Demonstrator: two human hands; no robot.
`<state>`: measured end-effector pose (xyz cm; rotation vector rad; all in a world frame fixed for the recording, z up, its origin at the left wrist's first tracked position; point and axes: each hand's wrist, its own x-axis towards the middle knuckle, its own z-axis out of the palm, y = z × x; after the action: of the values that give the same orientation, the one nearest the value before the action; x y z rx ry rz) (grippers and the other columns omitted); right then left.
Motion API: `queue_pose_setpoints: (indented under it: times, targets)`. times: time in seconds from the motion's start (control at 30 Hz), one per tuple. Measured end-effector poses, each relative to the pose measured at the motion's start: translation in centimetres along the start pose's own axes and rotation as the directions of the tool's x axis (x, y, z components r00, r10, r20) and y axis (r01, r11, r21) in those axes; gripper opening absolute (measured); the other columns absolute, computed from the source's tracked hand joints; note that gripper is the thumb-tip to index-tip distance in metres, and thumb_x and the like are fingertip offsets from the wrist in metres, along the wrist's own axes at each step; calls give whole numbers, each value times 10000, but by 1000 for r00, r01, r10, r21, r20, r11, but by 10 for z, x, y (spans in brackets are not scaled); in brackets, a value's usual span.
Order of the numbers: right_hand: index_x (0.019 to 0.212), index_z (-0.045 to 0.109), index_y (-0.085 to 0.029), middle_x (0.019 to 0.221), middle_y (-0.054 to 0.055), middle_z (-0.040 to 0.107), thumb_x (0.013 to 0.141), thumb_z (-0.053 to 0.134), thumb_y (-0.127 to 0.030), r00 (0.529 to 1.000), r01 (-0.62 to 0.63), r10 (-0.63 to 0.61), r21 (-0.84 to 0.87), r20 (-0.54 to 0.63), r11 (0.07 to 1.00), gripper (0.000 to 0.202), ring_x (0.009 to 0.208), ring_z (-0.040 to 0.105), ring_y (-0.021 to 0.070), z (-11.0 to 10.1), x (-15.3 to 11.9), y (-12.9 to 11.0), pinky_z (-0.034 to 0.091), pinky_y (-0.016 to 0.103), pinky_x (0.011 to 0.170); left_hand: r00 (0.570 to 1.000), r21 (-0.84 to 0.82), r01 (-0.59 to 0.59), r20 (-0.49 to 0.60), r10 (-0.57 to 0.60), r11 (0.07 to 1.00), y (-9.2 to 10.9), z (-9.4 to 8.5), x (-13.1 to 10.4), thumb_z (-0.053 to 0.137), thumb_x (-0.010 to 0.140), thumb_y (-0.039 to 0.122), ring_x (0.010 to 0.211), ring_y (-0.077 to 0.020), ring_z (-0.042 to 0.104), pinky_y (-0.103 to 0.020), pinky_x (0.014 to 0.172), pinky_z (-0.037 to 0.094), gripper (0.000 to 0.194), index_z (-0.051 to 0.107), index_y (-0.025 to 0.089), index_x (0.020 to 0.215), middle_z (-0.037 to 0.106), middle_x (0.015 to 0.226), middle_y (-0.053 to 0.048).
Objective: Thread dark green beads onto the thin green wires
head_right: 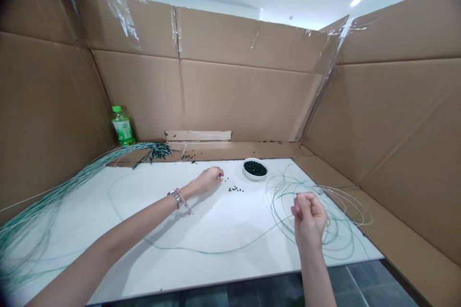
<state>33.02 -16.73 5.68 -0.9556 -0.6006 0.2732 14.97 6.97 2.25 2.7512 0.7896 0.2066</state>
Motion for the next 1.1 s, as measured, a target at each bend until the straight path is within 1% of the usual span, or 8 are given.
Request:
queue_pose_setpoints:
  times: [0.27,0.53,0.67,0.8,0.87,0.93,1.0,1.1]
  targets:
    - [641,535,-159,454,-75,347,674,744,-325,996,69,-67,-38,62,997,269,433,328,40,10,-1,0,264,138,391,999,-166,38,-20,-42,985,-11,34,21,533,874,331,944,-186,590,-400,829,503,283,570,129,1070,598,1065,-79]
    - [705,558,-165,473,-58,415,787,654,-271,943,247,-202,-148,263,958,165,440,375,60,54,2,-8,289,190,416,985,-423,34,-141,-103,906,-1,29,15,548,865,321,871,-164,605,-378,806,505,229,602,120,960,629,956,-58]
    - [693,572,-164,500,-39,472,793,634,-254,866,415,-299,-243,400,877,148,441,416,71,96,-2,-35,308,200,404,953,-618,-52,-266,-147,784,7,-10,-3,564,816,208,756,-154,623,-301,724,505,128,618,100,777,661,776,-63]
    - [708,570,-172,516,-37,517,806,607,-212,769,523,-331,-242,546,817,112,441,440,70,148,-13,-61,312,192,391,892,-765,-186,-394,-220,616,19,-76,-42,542,814,311,756,-137,633,-236,641,502,209,586,115,873,678,862,-91]
    - [727,571,-174,529,-43,524,811,595,-185,729,553,-358,-193,584,811,89,442,439,65,173,-19,-67,308,190,391,835,-795,-297,-486,-260,529,26,-109,-70,566,796,388,765,-102,622,-201,649,495,241,573,162,877,674,887,-45]
    - [735,567,-172,557,-48,540,814,584,-157,694,586,-400,-146,598,797,82,434,417,52,196,-27,-69,288,193,391,727,-787,-548,-615,-305,283,33,-136,-97,707,694,350,688,-77,607,-177,630,488,229,590,173,780,666,784,-1]
    - [736,565,-172,587,-50,558,814,578,-133,667,619,-448,-107,596,778,88,438,406,45,215,-36,-67,289,199,400,660,-727,-667,-679,-323,164,38,-153,-119,757,661,281,628,-53,595,-149,606,481,198,616,194,769,659,722,33]
    - [757,576,-178,627,-47,576,810,575,-102,653,643,-490,-80,578,762,92,468,436,51,233,-49,-63,318,209,414,656,-710,-696,-690,-306,109,42,-162,-135,752,684,234,595,-40,587,-136,607,488,127,637,201,728,654,689,47]
